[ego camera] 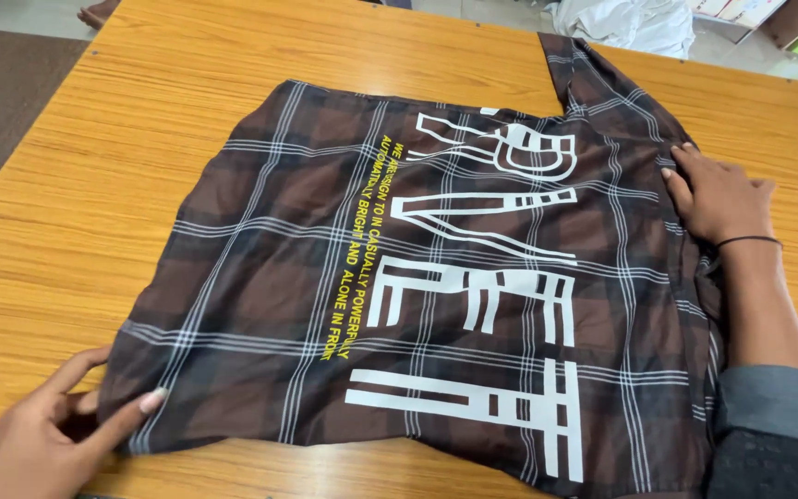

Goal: Folding a brown plaid shirt and placing it into a plastic bag.

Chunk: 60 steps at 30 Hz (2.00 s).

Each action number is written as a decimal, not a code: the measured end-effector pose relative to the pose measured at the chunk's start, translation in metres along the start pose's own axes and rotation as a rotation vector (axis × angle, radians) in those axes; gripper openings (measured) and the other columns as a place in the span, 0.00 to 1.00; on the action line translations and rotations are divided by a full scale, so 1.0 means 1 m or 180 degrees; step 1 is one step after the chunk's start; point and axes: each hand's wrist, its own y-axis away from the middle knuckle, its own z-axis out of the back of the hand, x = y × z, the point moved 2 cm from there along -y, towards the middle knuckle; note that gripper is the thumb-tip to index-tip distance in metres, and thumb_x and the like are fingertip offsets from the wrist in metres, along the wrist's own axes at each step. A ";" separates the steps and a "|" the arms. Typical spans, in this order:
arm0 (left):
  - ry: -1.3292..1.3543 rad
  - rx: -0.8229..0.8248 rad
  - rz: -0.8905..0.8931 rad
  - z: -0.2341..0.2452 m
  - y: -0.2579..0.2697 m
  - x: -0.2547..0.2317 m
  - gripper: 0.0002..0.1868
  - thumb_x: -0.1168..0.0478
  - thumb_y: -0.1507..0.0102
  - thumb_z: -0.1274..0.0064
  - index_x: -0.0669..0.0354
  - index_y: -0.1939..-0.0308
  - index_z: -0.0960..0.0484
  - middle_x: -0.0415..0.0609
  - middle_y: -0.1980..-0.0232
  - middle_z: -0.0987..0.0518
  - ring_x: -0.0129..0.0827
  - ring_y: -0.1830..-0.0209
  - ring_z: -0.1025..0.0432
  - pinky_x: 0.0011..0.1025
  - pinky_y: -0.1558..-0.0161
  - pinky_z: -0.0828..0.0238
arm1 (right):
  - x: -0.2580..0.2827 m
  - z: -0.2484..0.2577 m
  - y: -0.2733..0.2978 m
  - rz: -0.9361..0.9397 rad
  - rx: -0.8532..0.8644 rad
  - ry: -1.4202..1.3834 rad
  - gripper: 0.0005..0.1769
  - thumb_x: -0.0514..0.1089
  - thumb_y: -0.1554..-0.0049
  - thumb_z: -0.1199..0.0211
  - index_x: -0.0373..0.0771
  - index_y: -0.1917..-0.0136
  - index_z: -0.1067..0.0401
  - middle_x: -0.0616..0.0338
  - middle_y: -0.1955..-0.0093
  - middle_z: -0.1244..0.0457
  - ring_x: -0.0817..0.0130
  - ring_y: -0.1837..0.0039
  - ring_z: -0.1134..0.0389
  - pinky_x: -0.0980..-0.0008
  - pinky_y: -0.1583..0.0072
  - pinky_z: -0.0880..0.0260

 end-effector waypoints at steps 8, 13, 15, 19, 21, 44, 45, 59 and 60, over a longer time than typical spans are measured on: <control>0.0680 0.0312 -0.2270 -0.013 -0.004 -0.006 0.71 0.70 0.58 0.26 0.58 0.20 0.59 0.62 0.24 0.40 0.44 0.28 0.36 0.44 0.35 0.34 | 0.032 0.029 0.032 -0.0322 0.1054 0.0469 0.37 0.73 0.37 0.49 0.60 0.20 0.34 0.56 0.26 0.35 0.54 0.24 0.38 0.30 0.26 0.49; 0.2075 0.0497 -0.2875 -0.007 -0.005 -0.007 0.62 0.72 0.44 0.36 0.55 0.11 0.55 0.59 0.44 0.16 0.36 0.45 0.19 0.35 0.45 0.19 | 0.020 0.026 0.105 0.0454 0.0553 0.0194 0.42 0.68 0.42 0.47 0.48 0.21 0.40 0.50 0.20 0.48 0.54 0.22 0.50 0.33 0.32 0.55; 0.1416 0.0641 -0.2649 -0.028 0.007 -0.021 0.54 0.69 0.46 0.34 0.50 0.18 0.45 0.51 0.45 0.14 0.32 0.55 0.23 0.33 0.55 0.22 | -0.025 0.027 0.127 0.0524 0.0052 -0.0097 0.36 0.62 0.38 0.45 0.44 0.22 0.39 0.47 0.19 0.47 0.52 0.20 0.49 0.41 0.27 0.51; -0.0062 0.0973 -0.2051 -0.058 0.006 -0.034 0.37 0.61 0.48 0.30 0.38 0.35 0.22 0.34 0.46 0.12 0.24 0.80 0.33 0.27 0.77 0.28 | -0.180 -0.037 0.143 0.0453 -0.0995 -0.0470 0.19 0.47 0.24 0.41 0.35 0.26 0.37 0.39 0.24 0.43 0.49 0.25 0.42 0.59 0.23 0.43; -0.0167 0.0948 -0.2384 -0.063 0.010 -0.045 0.35 0.58 0.45 0.31 0.36 0.33 0.21 0.39 0.56 0.17 0.24 0.77 0.32 0.27 0.73 0.27 | -0.210 -0.054 0.146 0.0307 -0.1069 -0.0668 0.17 0.44 0.23 0.42 0.33 0.27 0.36 0.40 0.29 0.41 0.52 0.29 0.39 0.61 0.25 0.39; -0.0701 -0.2552 -0.2373 0.028 0.040 -0.044 0.28 0.76 0.45 0.47 0.57 0.40 0.19 0.56 0.50 0.24 0.41 0.62 0.29 0.35 0.60 0.29 | 0.084 0.051 0.144 0.0832 -0.0166 -0.0218 0.31 0.61 0.39 0.40 0.49 0.27 0.30 0.58 0.24 0.38 0.63 0.23 0.39 0.56 0.28 0.52; -0.0584 -0.2451 -0.2574 0.025 0.037 -0.032 0.25 0.75 0.40 0.48 0.57 0.39 0.19 0.51 0.51 0.23 0.38 0.63 0.28 0.33 0.62 0.30 | 0.085 0.051 0.143 0.0761 -0.0166 -0.0201 0.30 0.61 0.40 0.39 0.49 0.28 0.29 0.59 0.25 0.37 0.64 0.24 0.38 0.56 0.27 0.52; -0.1027 -0.2268 -0.2369 0.019 0.029 -0.023 0.23 0.74 0.49 0.43 0.56 0.51 0.14 0.58 0.40 0.21 0.43 0.44 0.25 0.32 0.48 0.28 | 0.077 0.047 0.149 0.0699 -0.0126 -0.0207 0.31 0.61 0.39 0.41 0.50 0.27 0.30 0.59 0.24 0.37 0.64 0.25 0.38 0.57 0.27 0.53; -0.0247 -0.2294 -0.2130 0.017 0.022 -0.018 0.21 0.71 0.43 0.46 0.57 0.45 0.18 0.58 0.39 0.22 0.43 0.41 0.26 0.32 0.46 0.29 | 0.077 0.048 0.147 0.0700 -0.0117 -0.0207 0.30 0.61 0.40 0.41 0.51 0.27 0.29 0.59 0.24 0.37 0.64 0.26 0.38 0.56 0.27 0.53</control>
